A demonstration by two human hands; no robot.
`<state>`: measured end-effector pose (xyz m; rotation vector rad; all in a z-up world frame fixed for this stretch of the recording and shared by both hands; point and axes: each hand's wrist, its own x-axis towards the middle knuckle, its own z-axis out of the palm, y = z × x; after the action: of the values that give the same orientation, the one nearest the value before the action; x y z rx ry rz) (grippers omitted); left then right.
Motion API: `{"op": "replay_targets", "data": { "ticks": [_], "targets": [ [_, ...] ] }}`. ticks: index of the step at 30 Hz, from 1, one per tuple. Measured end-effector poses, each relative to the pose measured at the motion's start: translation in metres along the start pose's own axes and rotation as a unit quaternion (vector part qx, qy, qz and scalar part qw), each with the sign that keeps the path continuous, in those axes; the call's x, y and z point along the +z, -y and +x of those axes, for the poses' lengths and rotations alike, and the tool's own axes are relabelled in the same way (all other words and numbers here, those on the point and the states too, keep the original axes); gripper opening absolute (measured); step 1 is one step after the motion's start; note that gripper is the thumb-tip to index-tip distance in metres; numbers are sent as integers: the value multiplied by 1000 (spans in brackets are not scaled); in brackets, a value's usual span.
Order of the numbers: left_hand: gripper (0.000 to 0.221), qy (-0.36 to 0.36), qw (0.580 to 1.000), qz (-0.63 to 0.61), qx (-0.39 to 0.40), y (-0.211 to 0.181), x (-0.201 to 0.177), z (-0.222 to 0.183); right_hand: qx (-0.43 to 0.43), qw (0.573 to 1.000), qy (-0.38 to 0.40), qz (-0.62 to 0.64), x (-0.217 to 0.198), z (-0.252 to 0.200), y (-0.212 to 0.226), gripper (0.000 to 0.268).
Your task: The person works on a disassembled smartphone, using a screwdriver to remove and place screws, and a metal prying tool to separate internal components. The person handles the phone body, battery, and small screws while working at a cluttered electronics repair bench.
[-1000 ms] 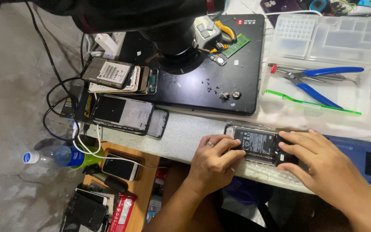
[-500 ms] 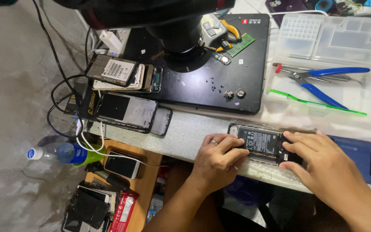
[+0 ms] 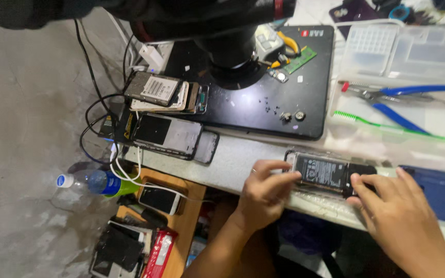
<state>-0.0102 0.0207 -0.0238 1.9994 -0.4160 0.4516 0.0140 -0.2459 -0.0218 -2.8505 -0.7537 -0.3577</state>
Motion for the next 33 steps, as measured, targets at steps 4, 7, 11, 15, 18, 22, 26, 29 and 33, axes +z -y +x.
{"op": "replay_targets", "data": {
  "ticks": [4,7,11,15,18,22,26,29,33],
  "targets": [
    [29,-84,964,-219,-124,19,-1,-4,-13,999,-21,-30,8,-10,6,48],
    [30,-108,959,-230,-125,24,-4,-4,6,998,-52,-27,14,-17,11,44],
    [34,-49,987,-128,-80,17,-5,-4,43,997,-60,21,19,-20,2,36],
    [31,12,997,59,52,4,-2,2,54,998,-42,8,16,-17,0,38],
    [30,11,989,108,101,-5,0,4,61,998,-29,-8,7,-14,9,43],
    [34,-19,997,58,37,-3,-4,3,38,998,-50,-13,-3,-7,18,51],
    [29,-46,998,27,-18,1,-2,2,-11,994,-29,-109,-6,-9,22,59],
    [27,-71,996,23,-40,2,0,3,-24,989,-24,-142,-4,-7,24,63],
    [27,-73,987,-53,-134,10,1,3,-31,989,-32,-138,0,-10,25,61]
  ]
}}
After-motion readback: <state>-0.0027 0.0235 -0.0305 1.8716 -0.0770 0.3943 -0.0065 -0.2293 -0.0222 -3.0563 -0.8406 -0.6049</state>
